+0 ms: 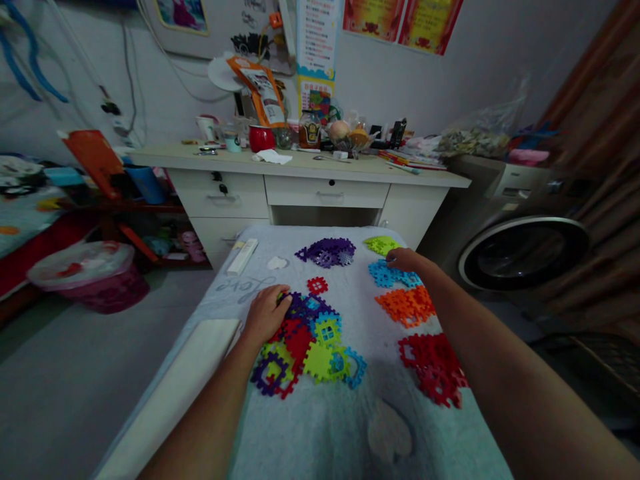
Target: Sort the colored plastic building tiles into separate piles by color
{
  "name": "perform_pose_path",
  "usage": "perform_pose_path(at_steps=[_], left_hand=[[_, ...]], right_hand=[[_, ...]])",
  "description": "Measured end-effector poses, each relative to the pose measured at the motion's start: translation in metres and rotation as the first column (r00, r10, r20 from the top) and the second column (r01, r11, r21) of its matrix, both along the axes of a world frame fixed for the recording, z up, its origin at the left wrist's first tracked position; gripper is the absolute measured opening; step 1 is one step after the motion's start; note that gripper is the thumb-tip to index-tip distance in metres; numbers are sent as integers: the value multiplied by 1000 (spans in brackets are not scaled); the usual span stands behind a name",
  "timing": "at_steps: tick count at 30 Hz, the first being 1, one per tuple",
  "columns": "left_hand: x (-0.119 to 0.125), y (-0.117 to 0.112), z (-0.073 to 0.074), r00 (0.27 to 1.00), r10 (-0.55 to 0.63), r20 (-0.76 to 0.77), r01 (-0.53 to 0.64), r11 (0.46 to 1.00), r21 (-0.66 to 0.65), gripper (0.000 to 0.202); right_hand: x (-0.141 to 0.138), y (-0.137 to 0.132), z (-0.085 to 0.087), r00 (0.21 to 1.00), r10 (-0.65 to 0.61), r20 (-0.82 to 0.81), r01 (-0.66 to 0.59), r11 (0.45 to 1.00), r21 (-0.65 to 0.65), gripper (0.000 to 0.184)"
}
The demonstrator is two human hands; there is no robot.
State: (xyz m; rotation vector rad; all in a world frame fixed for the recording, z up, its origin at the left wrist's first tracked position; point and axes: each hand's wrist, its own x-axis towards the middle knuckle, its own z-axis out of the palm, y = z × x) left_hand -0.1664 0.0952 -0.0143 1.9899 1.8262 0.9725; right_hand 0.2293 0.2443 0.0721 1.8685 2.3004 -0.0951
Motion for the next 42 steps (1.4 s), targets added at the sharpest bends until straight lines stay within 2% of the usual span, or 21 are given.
perform_pose_path(at_steps=[8, 14, 20, 24, 28, 32, 36, 38, 42], left_hand=[[-1, 1, -2, 1000, -3, 10, 3, 1000, -8, 36], [-1, 2, -4, 1000, -12, 13, 12, 1000, -7, 38], [-1, 1, -2, 1000, -13, 7, 13, 1000, -19, 39], [-1, 1, -1, 1000, -9, 9, 9, 1000, -19, 38], [1, -1, 4, 1000, -8, 16, 8, 999, -31, 39], [2, -3, 9, 999, -18, 42, 19, 999, -34, 42], [2, -3, 7, 997, -30, 69, 30, 1000, -3, 40], [1, -2, 5, 996, -26, 90, 25, 999, 20, 38], [-1, -1, 2, 989, 2, 147, -7, 999, 39, 36]], right_hand=[[8, -2, 7, 996, 42, -81, -44, 999, -23, 26], [7, -8, 8, 993, 32, -116, -37, 999, -38, 34], [-4, -16, 0, 990, -16, -141, 17, 1000, 10, 32], [-10, -20, 9, 984, -34, -176, 51, 994, 92, 37], [-30, -28, 29, 950, 44, -309, 33, 970, 241, 34], [-75, -45, 38, 876, 189, -444, -91, 968, 232, 27], [-127, -67, 22, 828, 312, -466, -290, 949, 119, 23], [-148, -75, 6, 835, 338, -435, -343, 937, 70, 26], [-176, -78, -26, 851, 411, -326, -408, 909, 82, 35]])
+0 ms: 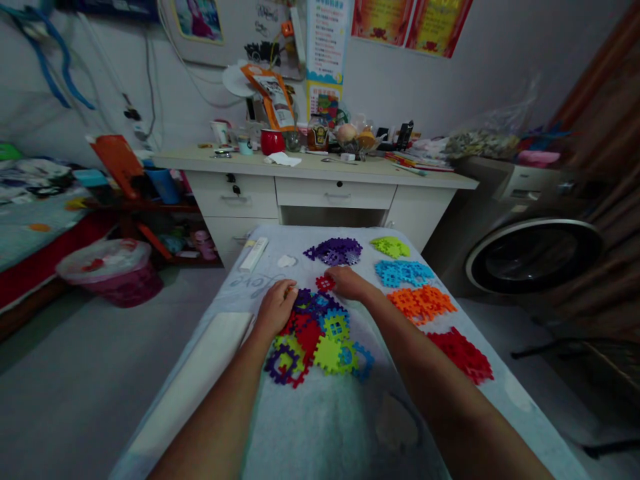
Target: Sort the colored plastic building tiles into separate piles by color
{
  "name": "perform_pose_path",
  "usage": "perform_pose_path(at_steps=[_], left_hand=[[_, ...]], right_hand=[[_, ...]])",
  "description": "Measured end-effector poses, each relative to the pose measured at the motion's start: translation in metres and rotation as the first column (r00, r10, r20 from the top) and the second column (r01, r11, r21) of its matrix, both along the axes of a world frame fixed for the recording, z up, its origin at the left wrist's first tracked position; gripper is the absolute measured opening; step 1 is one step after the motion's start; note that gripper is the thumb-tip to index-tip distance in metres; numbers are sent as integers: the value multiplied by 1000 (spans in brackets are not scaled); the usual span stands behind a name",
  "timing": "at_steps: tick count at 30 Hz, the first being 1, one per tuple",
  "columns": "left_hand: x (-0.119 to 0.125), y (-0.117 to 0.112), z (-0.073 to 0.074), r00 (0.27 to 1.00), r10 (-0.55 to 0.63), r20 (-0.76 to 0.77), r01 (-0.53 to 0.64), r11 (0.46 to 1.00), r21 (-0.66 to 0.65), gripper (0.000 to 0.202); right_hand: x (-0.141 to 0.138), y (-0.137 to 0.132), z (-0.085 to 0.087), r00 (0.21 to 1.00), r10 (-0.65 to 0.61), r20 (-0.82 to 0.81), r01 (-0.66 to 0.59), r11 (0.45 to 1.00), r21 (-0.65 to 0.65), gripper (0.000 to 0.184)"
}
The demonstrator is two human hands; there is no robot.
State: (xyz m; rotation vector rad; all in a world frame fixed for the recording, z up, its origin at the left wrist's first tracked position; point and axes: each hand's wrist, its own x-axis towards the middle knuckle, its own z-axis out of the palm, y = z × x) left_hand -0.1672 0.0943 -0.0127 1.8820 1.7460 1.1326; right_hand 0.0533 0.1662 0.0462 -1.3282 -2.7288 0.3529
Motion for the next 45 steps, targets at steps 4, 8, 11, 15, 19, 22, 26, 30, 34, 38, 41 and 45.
perform_pose_path(at_steps=[4, 8, 11, 15, 19, 22, 26, 30, 34, 38, 41, 45], left_hand=[[-1, -2, 2, 998, 34, 47, -34, 999, -3, 36], [0, -5, 5, 996, 56, 66, -55, 998, -14, 36], [1, -7, 7, 999, 35, 40, -34, 999, -37, 38], [3, -8, 8, 999, -21, -31, 19, 999, -44, 37], [3, -9, 8, 997, -39, -73, 36, 998, -43, 38], [3, -9, 9, 986, -64, -155, 63, 998, -12, 40], [5, -10, 14, 945, -60, -321, 82, 995, 54, 42], [9, -14, 20, 897, -70, -437, 80, 997, 4, 43], [13, -18, 27, 861, -81, -502, 71, 997, -40, 45], [18, -18, 38, 831, -47, -554, 57, 998, 1, 51], [21, -22, 47, 805, -47, -591, 43, 999, -20, 52], [20, -38, 51, 798, -80, -597, 58, 997, -56, 51]], right_hand=[[-10, 5, -16, 1000, -16, 15, 16, 1000, 13, 42], [-7, 4, -14, 999, -44, -29, 44, 999, 3, 35], [6, -7, -3, 984, -110, -138, 104, 993, -55, 26], [41, -29, 18, 924, -187, -333, 149, 979, -136, 28], [93, -57, 39, 876, -258, -408, 194, 962, -193, 31], [136, -79, 48, 842, -327, -428, 274, 944, -182, 28], [188, -110, 48, 718, -514, -470, 398, 856, -329, 32], [228, -140, 39, 605, -611, -511, 487, 791, -369, 34], [256, -163, 23, 548, -643, -534, 533, 761, -370, 34], [268, -174, 10, 503, -682, -531, 589, 720, -367, 35], [269, -175, 5, 501, -685, -529, 605, 715, -352, 36], [264, -175, 2, 585, -681, -441, 659, 716, -232, 32]])
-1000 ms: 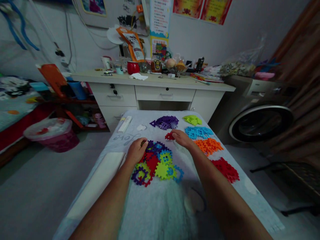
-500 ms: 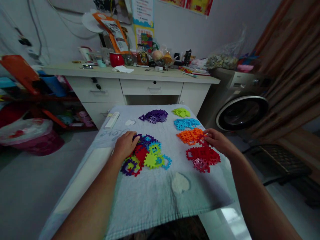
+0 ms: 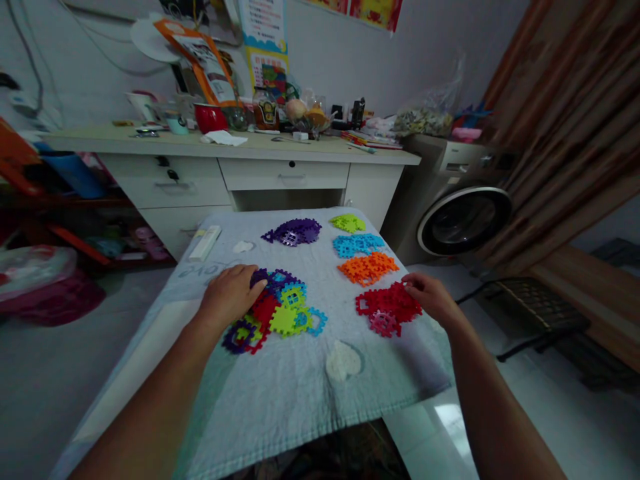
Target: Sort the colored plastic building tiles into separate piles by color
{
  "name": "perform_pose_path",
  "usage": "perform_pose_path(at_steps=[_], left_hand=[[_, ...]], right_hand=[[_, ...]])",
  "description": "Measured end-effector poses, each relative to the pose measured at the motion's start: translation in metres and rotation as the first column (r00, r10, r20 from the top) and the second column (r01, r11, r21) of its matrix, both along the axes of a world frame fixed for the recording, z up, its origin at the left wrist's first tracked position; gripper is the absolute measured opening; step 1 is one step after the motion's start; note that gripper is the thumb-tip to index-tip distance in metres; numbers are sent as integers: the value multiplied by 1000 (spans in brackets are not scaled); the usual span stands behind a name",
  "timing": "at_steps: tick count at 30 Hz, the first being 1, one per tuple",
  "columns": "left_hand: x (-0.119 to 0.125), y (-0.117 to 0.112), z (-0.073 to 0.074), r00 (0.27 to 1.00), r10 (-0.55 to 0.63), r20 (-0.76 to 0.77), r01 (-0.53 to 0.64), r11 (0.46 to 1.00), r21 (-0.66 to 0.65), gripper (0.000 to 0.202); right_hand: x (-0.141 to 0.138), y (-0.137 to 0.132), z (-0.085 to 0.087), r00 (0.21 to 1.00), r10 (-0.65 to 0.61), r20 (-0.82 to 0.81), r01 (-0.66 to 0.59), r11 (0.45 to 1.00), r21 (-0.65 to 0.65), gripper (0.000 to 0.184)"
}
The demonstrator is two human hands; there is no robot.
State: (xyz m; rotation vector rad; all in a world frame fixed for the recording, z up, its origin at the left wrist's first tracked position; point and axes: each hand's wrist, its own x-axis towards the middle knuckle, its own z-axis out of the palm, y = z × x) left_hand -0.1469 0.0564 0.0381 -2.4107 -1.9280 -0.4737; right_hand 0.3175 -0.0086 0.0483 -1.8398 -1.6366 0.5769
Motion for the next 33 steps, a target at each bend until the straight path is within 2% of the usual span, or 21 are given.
perform_pose_path(at_steps=[4, 9, 14, 18, 20, 22, 25, 28, 31, 33], left_hand=[[-4, -26, -10, 999, -29, 28, 30, 999, -31, 58], [-5, -49, -26, 992, 7, 127, -14, 998, 56, 62], [-1, -50, -37, 975, 18, 219, -51, 988, 147, 59], [-6, -45, -48, 966, 11, 258, -52, 987, 153, 58], [-10, -42, -53, 960, 24, 279, -66, 988, 143, 58], [-13, -39, -56, 951, 36, 307, -78, 989, 126, 56], [-15, -37, -58, 936, 32, 350, -69, 993, 95, 54], [-15, -38, -56, 919, -9, 393, -25, 996, 81, 52], [-15, -40, -53, 904, -38, 426, 4, 997, 81, 51], [-16, -43, -50, 903, -59, 426, 35, 997, 65, 56]], right_hand=[[-5, -1, -4, 985, -36, 167, 33, 999, 21, 27], [-5, -3, -11, 980, -35, 198, 20, 997, 76, 26], [-3, -2, -18, 986, 10, 168, -45, 977, 208, 31], [-16, -8, -12, 984, 7, 178, -73, 927, 368, 27], [-35, -10, -4, 984, -20, 176, -63, 889, 453, 24], [-65, -9, 6, 986, 28, 167, -106, 872, 478, 22], [-120, -3, 14, 949, 272, 159, -313, 867, 388, 19], [-174, 6, 12, 841, 503, 202, -540, 806, 241, 20], [-210, 13, 1, 776, 582, 244, -619, 777, 116, 41], [-223, 15, -9, 793, 553, 256, -590, 802, 95, 58]])
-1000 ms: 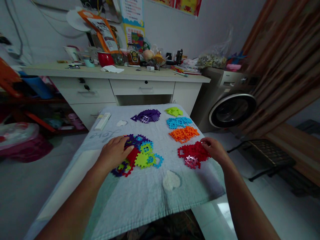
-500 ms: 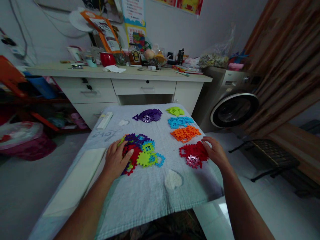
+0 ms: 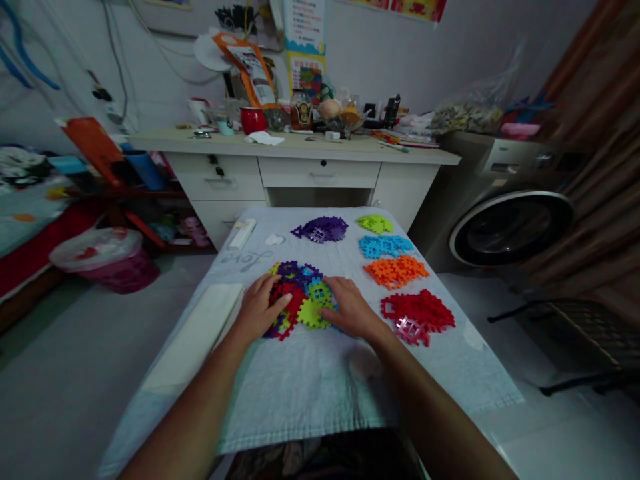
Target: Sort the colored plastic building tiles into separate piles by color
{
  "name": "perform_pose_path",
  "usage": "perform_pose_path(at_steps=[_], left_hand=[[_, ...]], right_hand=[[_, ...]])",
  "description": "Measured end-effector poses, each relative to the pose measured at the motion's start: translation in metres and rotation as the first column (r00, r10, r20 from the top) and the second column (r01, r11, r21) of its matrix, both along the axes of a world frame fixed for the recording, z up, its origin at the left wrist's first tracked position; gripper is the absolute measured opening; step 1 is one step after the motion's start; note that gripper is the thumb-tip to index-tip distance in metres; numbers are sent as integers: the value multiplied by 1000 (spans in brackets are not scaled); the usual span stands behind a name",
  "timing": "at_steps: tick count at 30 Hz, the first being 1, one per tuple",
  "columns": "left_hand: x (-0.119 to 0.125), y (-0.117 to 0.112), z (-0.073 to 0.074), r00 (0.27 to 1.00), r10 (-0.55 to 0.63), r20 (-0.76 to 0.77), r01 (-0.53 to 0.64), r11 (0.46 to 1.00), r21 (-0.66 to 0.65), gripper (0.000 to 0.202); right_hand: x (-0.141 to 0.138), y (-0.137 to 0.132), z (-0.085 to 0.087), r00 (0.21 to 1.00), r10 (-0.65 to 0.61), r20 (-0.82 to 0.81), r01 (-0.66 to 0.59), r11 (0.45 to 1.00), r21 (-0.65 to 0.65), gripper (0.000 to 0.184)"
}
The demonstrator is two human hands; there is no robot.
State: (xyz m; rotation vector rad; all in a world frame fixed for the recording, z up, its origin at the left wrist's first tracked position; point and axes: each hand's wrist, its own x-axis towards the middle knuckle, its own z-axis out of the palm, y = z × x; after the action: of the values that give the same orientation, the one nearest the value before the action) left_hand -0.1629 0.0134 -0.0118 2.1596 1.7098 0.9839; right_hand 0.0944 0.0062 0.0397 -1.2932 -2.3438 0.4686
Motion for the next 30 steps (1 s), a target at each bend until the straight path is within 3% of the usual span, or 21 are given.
perform_pose_path(at_steps=[2, 6, 9, 18, 23, 30], left_hand=[[0, -3, 3, 999, -46, -21, 46, 999, -23, 69], [1, -8, 6, 989, -132, -68, 129, 990, -48, 104], [2, -9, 3, 984, -144, -103, 139, 989, -54, 115], [6, -10, -1, 979, -102, -175, 94, 994, -53, 106], [10, -10, 2, 980, -108, -169, 104, 994, -36, 102], [13, -12, 10, 985, -109, -136, 108, 994, -19, 81]], right_hand=[[-6, 1, -9, 997, -70, -11, 70, 998, 5, 63], [-9, 4, -25, 984, -172, -52, 174, 984, 48, 56], [-10, 8, -32, 976, -206, -76, 210, 976, 51, 52], [-13, 14, -38, 965, -194, -180, 189, 981, -43, 40], [-13, 15, -37, 963, -200, -179, 197, 980, -33, 30], [-11, 17, -37, 945, -203, -256, 205, 979, -20, 15]])
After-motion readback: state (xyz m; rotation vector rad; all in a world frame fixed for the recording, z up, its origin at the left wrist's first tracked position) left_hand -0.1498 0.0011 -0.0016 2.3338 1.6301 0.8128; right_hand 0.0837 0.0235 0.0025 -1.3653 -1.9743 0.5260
